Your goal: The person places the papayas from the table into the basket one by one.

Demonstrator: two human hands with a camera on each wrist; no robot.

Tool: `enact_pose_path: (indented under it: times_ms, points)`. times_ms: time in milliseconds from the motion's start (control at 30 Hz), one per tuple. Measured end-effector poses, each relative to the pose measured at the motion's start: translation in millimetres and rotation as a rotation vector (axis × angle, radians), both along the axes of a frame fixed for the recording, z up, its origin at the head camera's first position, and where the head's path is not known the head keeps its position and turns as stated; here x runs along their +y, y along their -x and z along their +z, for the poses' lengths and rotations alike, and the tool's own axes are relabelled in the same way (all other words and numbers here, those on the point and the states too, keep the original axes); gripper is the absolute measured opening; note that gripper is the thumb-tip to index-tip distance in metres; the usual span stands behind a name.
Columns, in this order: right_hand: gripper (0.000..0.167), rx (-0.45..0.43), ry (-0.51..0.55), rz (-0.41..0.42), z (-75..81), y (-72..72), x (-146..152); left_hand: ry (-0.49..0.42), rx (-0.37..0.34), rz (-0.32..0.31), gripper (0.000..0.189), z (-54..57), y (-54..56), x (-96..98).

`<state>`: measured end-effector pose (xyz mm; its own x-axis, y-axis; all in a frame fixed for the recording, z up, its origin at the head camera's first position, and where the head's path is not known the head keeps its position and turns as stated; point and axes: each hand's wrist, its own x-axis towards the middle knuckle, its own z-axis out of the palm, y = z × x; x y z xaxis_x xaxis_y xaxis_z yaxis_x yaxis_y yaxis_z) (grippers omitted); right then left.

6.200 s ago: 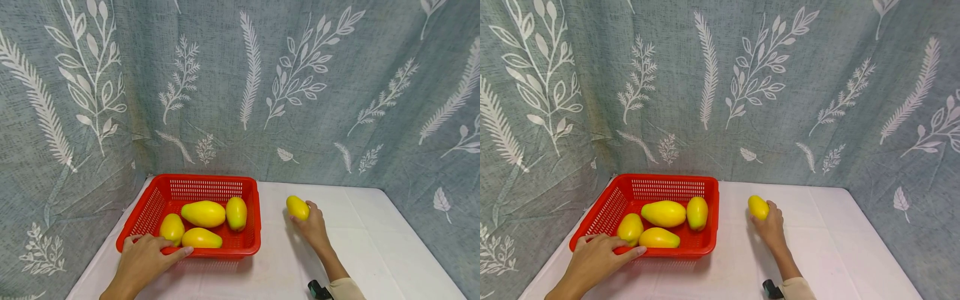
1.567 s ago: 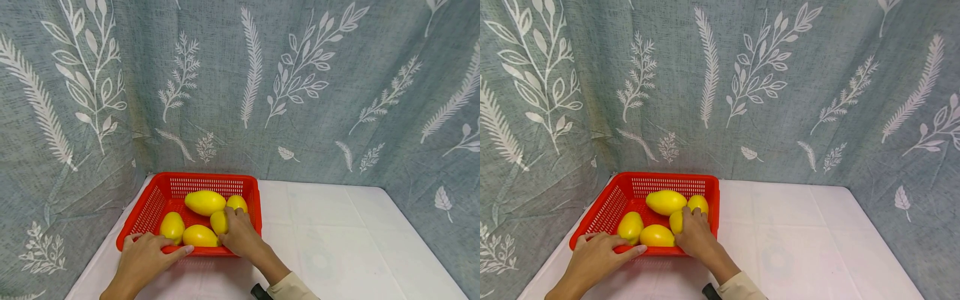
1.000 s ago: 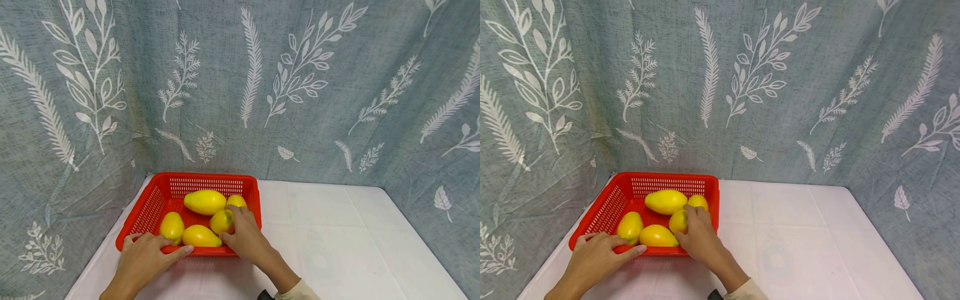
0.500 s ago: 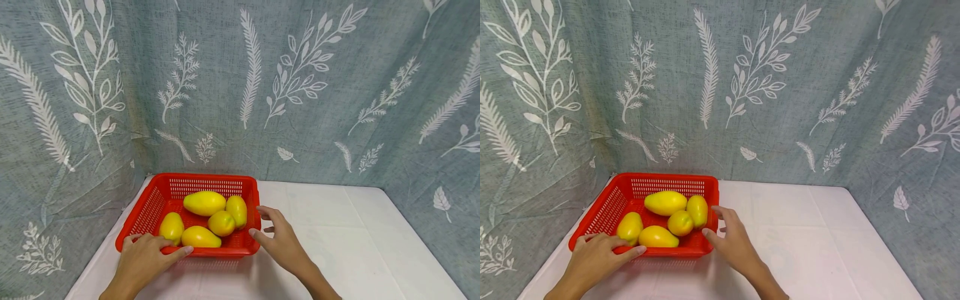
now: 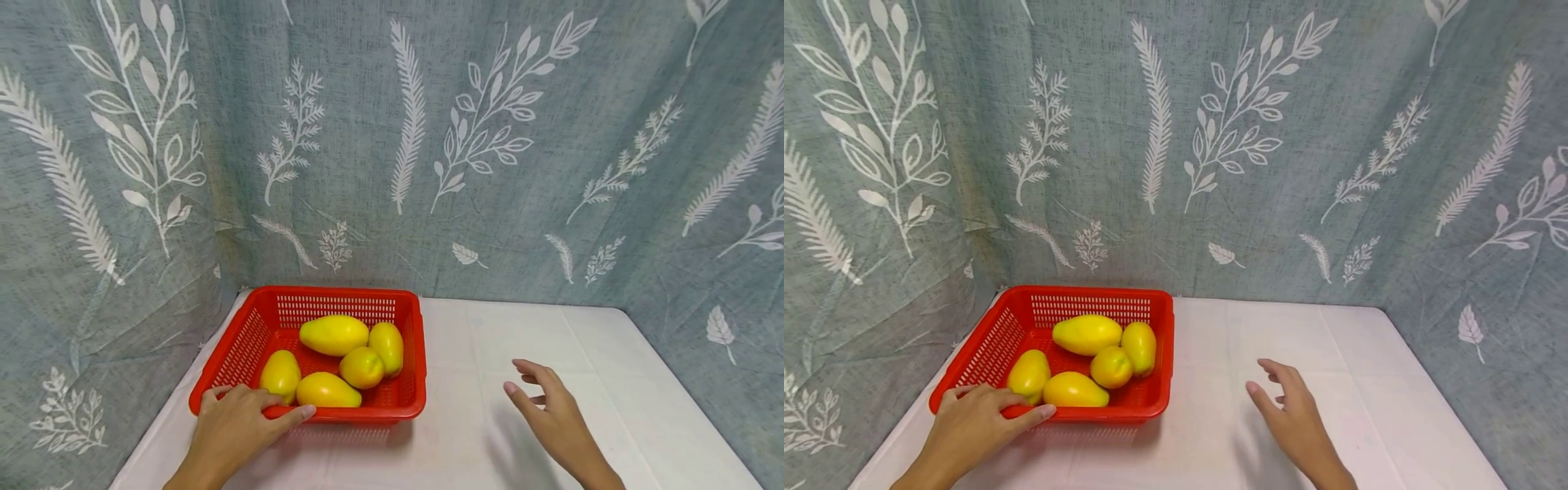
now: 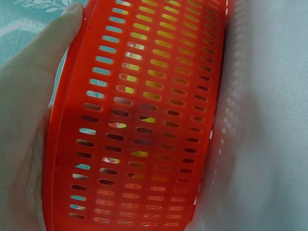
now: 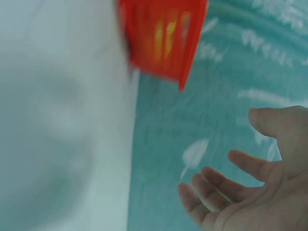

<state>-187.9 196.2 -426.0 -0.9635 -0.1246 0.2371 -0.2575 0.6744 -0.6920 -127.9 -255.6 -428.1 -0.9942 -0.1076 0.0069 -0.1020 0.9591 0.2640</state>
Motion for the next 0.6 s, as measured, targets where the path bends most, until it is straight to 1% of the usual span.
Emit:
enact_pose_path:
  times_ms: [133, 333, 400, 467, 600]
  points:
    - [0.056, -0.001, -0.111, -0.057, -9.3, -1.0, 38, 0.001, -0.001, -0.001, 0.084, 0.2, 1.0, 1.0]
    - [0.067, -0.002, -0.283, -0.064, -18.8, 0.1, 85, 0.011, 0.011, -0.004, 0.082, 0.5, 0.9, 0.8]
    - [0.07, -0.019, -0.338, -0.065, -20.3, 1.6, 95, 0.008, 0.023, -0.002, 0.08, 0.0, -0.4, 0.3]
    - [0.073, -0.054, -0.385, -0.069, -21.7, 2.4, 103, -0.006, 0.038, 0.001, 0.077, 0.1, -1.6, -0.5]
    - [0.076, -0.127, -0.449, -0.071, -24.0, 4.5, 112, -0.066, 0.091, 0.021, 0.07, 0.2, -5.0, -1.5]
